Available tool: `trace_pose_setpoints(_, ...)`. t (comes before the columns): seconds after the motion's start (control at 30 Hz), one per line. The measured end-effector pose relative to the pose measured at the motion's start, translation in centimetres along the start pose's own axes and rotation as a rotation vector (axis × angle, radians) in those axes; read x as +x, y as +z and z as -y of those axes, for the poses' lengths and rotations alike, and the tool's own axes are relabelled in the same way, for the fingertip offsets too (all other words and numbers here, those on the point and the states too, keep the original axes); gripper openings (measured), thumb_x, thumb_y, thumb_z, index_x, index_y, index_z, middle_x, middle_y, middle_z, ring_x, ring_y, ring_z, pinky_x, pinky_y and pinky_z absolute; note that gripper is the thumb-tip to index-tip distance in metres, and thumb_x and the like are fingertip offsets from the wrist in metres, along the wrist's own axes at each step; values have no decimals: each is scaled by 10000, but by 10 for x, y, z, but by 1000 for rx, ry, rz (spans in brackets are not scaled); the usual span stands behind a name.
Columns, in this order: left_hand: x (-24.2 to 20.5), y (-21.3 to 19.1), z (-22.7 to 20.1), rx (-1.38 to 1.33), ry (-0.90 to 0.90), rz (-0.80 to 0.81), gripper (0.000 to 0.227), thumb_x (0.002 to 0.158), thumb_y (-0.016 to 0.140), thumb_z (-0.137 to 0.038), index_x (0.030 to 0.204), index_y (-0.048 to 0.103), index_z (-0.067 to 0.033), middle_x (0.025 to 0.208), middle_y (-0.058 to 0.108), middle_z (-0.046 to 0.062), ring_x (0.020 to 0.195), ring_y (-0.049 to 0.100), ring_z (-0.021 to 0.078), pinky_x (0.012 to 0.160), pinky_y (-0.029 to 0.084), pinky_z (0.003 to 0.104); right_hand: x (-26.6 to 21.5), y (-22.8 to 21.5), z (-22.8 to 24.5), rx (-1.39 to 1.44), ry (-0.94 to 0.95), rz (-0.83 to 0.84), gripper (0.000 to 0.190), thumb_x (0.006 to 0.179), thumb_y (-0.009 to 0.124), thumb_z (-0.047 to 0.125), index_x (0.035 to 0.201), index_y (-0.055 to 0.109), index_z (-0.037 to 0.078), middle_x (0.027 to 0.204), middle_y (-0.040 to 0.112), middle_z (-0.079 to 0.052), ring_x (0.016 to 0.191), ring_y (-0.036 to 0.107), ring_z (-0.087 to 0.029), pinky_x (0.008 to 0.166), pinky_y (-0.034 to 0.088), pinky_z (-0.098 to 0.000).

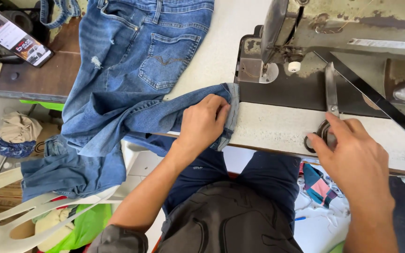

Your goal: Sewing and trimming denim jeans using an industrial sewing machine and scissors

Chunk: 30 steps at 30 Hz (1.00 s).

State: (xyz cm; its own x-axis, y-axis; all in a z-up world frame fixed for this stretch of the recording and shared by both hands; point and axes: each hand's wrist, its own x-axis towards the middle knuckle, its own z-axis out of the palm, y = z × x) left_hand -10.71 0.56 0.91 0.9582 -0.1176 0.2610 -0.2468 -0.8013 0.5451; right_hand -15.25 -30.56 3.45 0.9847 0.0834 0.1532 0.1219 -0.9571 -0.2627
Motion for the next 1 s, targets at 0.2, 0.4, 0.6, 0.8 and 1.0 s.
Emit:
trace_pose_setpoints(0.2,-19,-28,-24,-384,12,-77,157,1052,495,-181,982,630,-144,786,757,-17,670,724,225,654,533,345,2,35,56,909,-21,17,474,935,717,77,1385,604,-18,1178,661,-172,889,635,-241,849,551,-389)
trace_pose_setpoints(0.4,-84,-75,-53,-842,235,12,190,1046,537,-174,910,655,-113,918,760,52,894,735,271,827,580,376,41,77,112,1487,234,268,770,921,726,111,1547,316,-72,1396,541,-293,1129,648,-314,875,574,-434)
trace_pose_setpoints(0.6,-143,-62,39,-1159,-217,10,509,1012,453,-515,978,715,-79,958,766,129,926,739,261,862,569,391,56,79,139,1133,-50,-25,470,924,770,90,1366,629,19,1070,708,-181,968,707,-261,784,587,-398)
trace_pose_setpoints(0.8,-171,-113,177,-1674,-704,-445,678,942,497,-664,1046,690,-22,1032,762,175,1016,747,337,927,579,479,-63,20,224,845,-1218,399,157,863,681,106,1013,730,108,928,680,-129,863,661,-332,785,544,-435)
trace_pose_setpoints(1.0,-164,-89,211,-1539,-848,-520,693,938,697,-488,1461,522,-67,1416,621,140,1283,627,320,1103,482,564,-11,25,260,1025,-724,1109,214,920,676,169,1069,823,125,755,799,-119,661,748,-231,650,602,-338)
